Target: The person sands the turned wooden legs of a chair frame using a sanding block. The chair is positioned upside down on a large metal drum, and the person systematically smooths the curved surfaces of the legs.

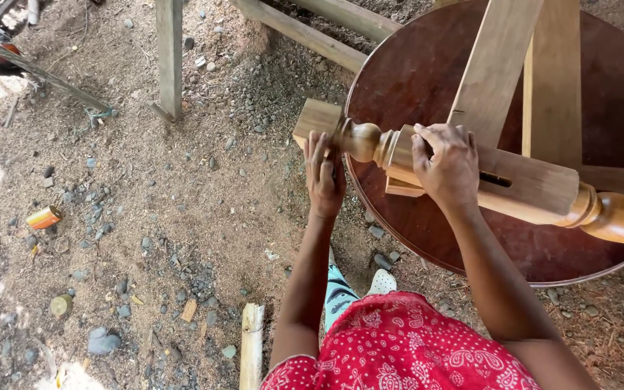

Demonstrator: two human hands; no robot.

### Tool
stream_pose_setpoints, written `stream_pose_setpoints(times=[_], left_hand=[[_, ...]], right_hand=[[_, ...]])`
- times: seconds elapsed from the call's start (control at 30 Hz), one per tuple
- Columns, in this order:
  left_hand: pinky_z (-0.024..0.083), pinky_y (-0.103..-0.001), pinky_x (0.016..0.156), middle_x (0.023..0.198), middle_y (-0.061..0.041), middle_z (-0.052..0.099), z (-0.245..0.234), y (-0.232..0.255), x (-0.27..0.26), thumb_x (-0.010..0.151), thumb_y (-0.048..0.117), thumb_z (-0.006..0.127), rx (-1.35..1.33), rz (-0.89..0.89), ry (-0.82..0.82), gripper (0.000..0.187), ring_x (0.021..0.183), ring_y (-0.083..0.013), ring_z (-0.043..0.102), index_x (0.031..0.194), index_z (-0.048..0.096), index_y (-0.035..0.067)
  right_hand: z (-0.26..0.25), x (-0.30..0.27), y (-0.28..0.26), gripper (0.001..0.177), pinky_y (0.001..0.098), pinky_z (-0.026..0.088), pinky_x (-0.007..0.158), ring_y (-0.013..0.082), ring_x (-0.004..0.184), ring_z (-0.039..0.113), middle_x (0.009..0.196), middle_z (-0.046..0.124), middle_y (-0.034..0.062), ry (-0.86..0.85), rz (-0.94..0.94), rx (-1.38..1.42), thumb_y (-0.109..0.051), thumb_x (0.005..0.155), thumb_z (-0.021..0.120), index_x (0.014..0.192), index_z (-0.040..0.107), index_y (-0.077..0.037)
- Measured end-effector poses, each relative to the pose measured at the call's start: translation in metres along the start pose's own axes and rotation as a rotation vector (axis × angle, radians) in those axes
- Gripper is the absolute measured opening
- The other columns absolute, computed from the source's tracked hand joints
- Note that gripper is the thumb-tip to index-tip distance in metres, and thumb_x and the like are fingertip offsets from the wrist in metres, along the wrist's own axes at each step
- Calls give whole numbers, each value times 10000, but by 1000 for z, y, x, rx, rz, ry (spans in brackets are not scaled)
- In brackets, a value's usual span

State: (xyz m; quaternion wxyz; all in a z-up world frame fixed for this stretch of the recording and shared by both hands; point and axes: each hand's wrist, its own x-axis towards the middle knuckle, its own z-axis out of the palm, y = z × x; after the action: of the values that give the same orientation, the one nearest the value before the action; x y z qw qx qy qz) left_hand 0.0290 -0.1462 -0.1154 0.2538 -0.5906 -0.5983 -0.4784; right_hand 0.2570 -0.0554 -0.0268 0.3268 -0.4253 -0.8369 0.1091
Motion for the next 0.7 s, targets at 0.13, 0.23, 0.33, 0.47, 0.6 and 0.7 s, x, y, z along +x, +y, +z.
stream_pose_setpoints(times=[0.13,0.23,0.33,0.47,0.6,0.7], left_hand=[[350,-592,1244,1451,-210,550,-2,4,1,1071,69,594,33,-52,-53,127,1468,-408,417,1184,619,17],[301,-611,1268,1433,-147,585,8,1,6,1069,90,602,64,-38,8,138,1458,-351,456,1191,616,27],[214,-620,1322,1407,-59,622,12,4,17,1063,134,605,45,-61,51,95,1459,-260,505,1139,586,82],[196,-619,1332,1417,-59,620,13,4,7,1083,138,605,2,-56,38,58,1471,-256,505,1092,567,95],[170,-606,1341,1518,-130,538,5,3,1,1147,135,545,-99,49,105,179,1535,-301,432,1175,414,15],[181,-596,1336,1427,-139,618,-2,12,22,1078,137,606,32,-99,21,51,1485,-333,462,1055,572,106]], right_hand=[[4,-2,1,252,384,474,1024,221,1035,641,1127,732,73,8,-3,-10,-243,1066,636,1212,774,-92],[12,-4,8,259,387,475,1018,219,1020,637,1132,731,75,-35,16,-38,-261,1071,636,1210,768,-86],[11,-4,8,273,383,475,1015,214,1019,634,1130,725,81,-58,7,-69,-279,1077,636,1215,762,-80],[10,-3,6,275,376,475,1021,209,1034,634,1135,720,78,-37,-9,-73,-278,1076,632,1220,761,-84],[7,-1,4,267,375,473,1010,213,1013,629,1122,717,70,-51,18,-56,-275,1072,634,1212,764,-88],[6,-3,1,264,383,467,1018,221,1015,629,1105,714,71,-47,10,-63,-273,1065,640,1206,767,-89]])
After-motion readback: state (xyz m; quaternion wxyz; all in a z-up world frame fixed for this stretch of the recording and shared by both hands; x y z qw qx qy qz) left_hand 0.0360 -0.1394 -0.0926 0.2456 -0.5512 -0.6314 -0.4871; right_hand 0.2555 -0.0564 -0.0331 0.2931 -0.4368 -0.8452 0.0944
